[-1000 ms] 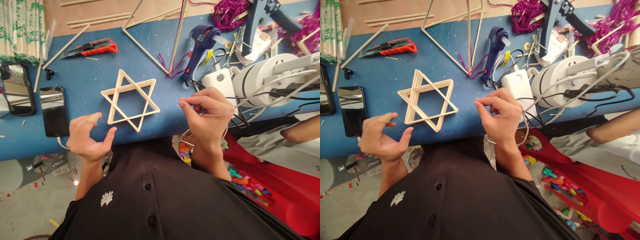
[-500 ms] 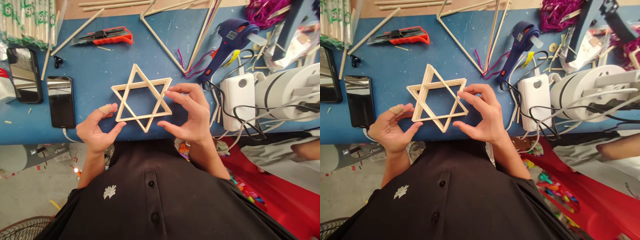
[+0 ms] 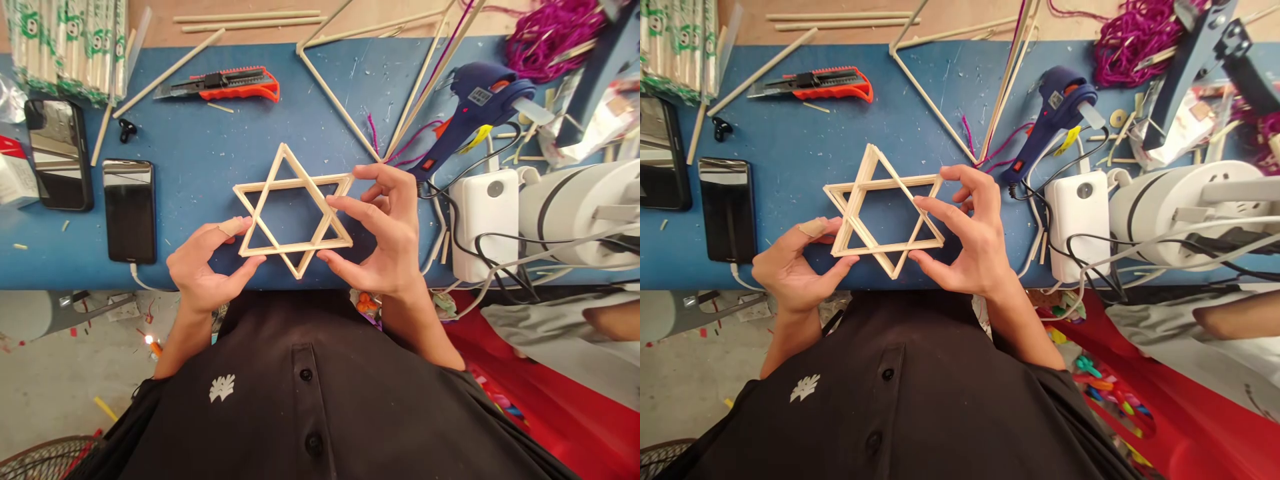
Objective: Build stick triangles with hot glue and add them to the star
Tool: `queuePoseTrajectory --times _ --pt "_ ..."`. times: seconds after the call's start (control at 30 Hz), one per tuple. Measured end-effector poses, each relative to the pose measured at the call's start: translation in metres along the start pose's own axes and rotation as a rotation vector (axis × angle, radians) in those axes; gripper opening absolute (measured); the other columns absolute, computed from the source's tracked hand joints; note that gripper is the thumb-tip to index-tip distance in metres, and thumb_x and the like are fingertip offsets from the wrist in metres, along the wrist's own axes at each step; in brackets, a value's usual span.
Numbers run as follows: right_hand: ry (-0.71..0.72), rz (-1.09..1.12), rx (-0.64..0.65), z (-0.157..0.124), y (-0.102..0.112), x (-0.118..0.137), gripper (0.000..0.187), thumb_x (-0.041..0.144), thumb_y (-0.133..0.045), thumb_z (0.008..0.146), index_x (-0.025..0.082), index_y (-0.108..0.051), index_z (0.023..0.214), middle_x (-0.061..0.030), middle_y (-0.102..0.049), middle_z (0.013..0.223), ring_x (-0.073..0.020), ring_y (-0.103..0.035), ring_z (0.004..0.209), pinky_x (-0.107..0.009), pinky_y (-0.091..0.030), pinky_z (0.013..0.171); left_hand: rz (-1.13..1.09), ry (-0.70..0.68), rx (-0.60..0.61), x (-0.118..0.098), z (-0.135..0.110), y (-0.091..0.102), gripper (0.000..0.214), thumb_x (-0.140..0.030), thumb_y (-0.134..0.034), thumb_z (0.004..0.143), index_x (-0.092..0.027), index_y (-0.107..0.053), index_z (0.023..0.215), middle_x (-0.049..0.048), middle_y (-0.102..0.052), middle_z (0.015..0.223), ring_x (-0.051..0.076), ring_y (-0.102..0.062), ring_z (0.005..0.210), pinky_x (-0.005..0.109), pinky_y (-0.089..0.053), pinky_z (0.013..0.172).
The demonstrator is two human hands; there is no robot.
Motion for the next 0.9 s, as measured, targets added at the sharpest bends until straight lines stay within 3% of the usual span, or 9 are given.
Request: queuePoseTrajectory --times 0.17,0.37,0.6,0.7,0.77,0.83,0.9 --pt "0.02 -0.03 -0.002 0.001 0.001 0.004 0.063 0.045 -0.087 0.079 0.036 -0.068 0.139 -0.0134 -0.049 0.155 -0.0363 -0.062 0.12 -0.052 -0.062 0.086 0.009 -0.013 0.004 -0.001 0.0 0.0 0.066 -0.024 -0.094 0.081 -0.038 -0.073 0.142 0.0036 -0.086 0.117 0.03 -0.082 0.091 0.052 -0.074 0.073" --pt "-0.067 -0.077 0.049 -0.002 -0.001 -0.002 0.062 0.049 -0.087 0.08 0.037 -0.069 0.138 -0.0128 -0.048 0.16 -0.0366 -0.062 0.116 -0.053 -0.065 0.085 -0.01 -0.009 0.021 -0.002 0.004 -0.001 0.068 -0.026 -0.093 0.083 -0.043 -0.071 0.144 0.0015 -0.086 0.117 0.029 -0.081 0.092 0.052 -0.073 0.073" --pt "0.072 -0.081 -0.034 -0.001 0.0 0.005 0.053 0.046 -0.078 0.087 0.032 -0.068 0.137 -0.0113 -0.049 0.158 -0.0324 -0.064 0.117 -0.046 -0.062 0.079 0.008 -0.086 0.015 -0.01 0.007 0.001 0.073 -0.023 -0.094 0.082 -0.038 -0.07 0.149 0.0019 -0.086 0.117 0.028 -0.078 0.096 0.048 -0.068 0.07" --pt "0.083 -0.095 -0.053 0.001 0.002 0.009 0.058 0.062 -0.07 0.093 0.031 -0.067 0.142 -0.012 -0.048 0.16 -0.038 -0.063 0.129 -0.051 -0.062 0.088 0.01 -0.083 0.017 -0.013 0.009 0.002 0.07 -0.036 -0.092 0.084 -0.038 -0.069 0.15 0.0025 -0.086 0.117 0.028 -0.071 0.089 0.044 -0.056 0.055" --pt "0.081 -0.108 -0.067 0.003 0.004 0.013 0.067 0.074 -0.054 0.098 0.031 -0.065 0.148 -0.012 -0.047 0.162 -0.0411 -0.06 0.136 -0.056 -0.061 0.094 -0.004 -0.09 -0.016 -0.016 0.012 0.006 0.065 -0.052 -0.085 0.088 -0.037 -0.07 0.149 0.004 -0.086 0.117 0.028 -0.065 0.084 0.044 -0.049 0.052" --pt "0.068 -0.141 -0.057 0.006 0.004 0.016 0.072 0.078 -0.04 0.1 0.034 -0.064 0.152 -0.0099 -0.046 0.165 -0.0433 -0.055 0.143 -0.061 -0.059 0.101 0.013 -0.14 -0.053 -0.023 0.017 0.009 0.063 -0.063 -0.074 0.093 -0.034 -0.071 0.148 0.0052 -0.085 0.119 0.028 -0.062 0.083 0.047 -0.05 0.06" --pt "0.063 -0.182 -0.025 0.009 0.001 0.017 0.073 0.081 -0.046 0.097 0.038 -0.062 0.155 -0.0071 -0.044 0.167 -0.0457 -0.05 0.149 -0.065 -0.055 0.11 0.062 -0.209 -0.039 -0.029 0.024 0.005 0.065 -0.068 -0.063 0.097 -0.031 -0.07 0.151 0.0049 -0.085 0.122 0.028 -0.061 0.087 0.05 -0.052 0.073"
Point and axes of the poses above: each hand's wrist, its own z-axis towards the middle knuckle, its own y-axis out of the back of the hand, x = y × z, the point moved 10 cm from there along z, towards the middle knuckle
